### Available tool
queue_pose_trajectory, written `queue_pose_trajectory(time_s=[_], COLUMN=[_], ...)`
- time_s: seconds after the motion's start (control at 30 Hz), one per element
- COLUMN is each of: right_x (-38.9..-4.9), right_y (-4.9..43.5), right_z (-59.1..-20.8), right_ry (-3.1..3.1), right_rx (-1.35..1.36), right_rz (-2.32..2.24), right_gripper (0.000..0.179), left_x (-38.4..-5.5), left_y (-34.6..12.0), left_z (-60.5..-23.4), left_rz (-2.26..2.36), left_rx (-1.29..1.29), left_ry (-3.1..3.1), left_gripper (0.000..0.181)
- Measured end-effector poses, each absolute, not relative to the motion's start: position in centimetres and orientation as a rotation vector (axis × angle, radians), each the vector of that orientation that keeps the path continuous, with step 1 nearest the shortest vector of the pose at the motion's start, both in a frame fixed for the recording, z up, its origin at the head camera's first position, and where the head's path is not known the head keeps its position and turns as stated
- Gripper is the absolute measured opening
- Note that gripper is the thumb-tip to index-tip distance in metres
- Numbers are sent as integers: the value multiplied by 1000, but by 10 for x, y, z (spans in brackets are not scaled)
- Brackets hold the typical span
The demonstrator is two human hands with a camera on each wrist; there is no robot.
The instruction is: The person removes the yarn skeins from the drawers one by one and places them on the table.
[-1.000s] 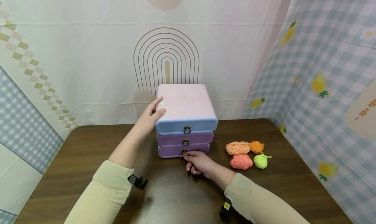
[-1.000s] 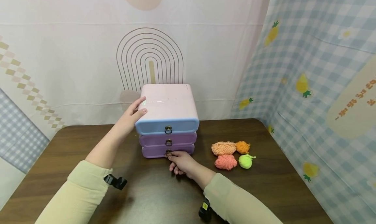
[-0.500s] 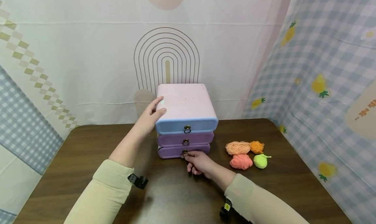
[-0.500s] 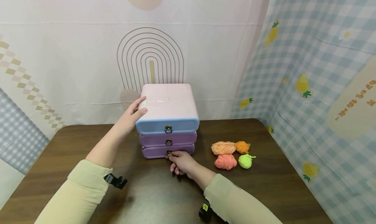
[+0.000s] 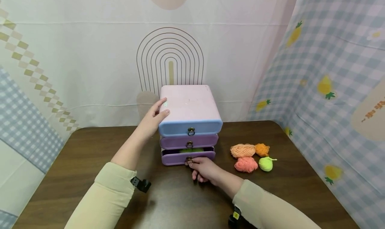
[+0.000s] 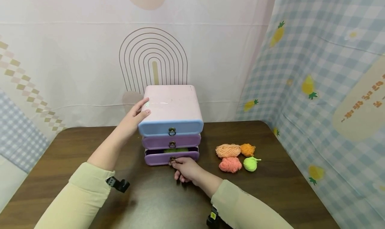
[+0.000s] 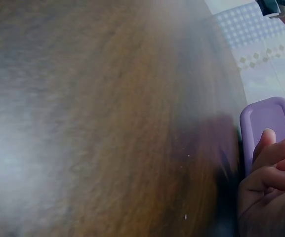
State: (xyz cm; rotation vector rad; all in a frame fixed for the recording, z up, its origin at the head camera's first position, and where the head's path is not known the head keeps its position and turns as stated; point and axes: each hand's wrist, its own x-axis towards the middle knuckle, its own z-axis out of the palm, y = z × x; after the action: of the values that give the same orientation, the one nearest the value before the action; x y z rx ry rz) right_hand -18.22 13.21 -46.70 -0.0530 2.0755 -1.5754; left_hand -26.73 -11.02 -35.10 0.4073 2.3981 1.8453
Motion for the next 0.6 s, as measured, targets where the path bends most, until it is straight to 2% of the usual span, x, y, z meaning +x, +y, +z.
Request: queue_pose_trajectory(time_s=[0.6], right_x=[-153], right_y=[140], right_z=[-463], right_ry=[2083], right_rx=[-107], right_rz=[-1535], right_gripper=[32], left_x=[-265], left_y=[-108], left_z=[-352], left_rz=[1868], left_rx=[410], left_ry=[2385], left_gripper=[62])
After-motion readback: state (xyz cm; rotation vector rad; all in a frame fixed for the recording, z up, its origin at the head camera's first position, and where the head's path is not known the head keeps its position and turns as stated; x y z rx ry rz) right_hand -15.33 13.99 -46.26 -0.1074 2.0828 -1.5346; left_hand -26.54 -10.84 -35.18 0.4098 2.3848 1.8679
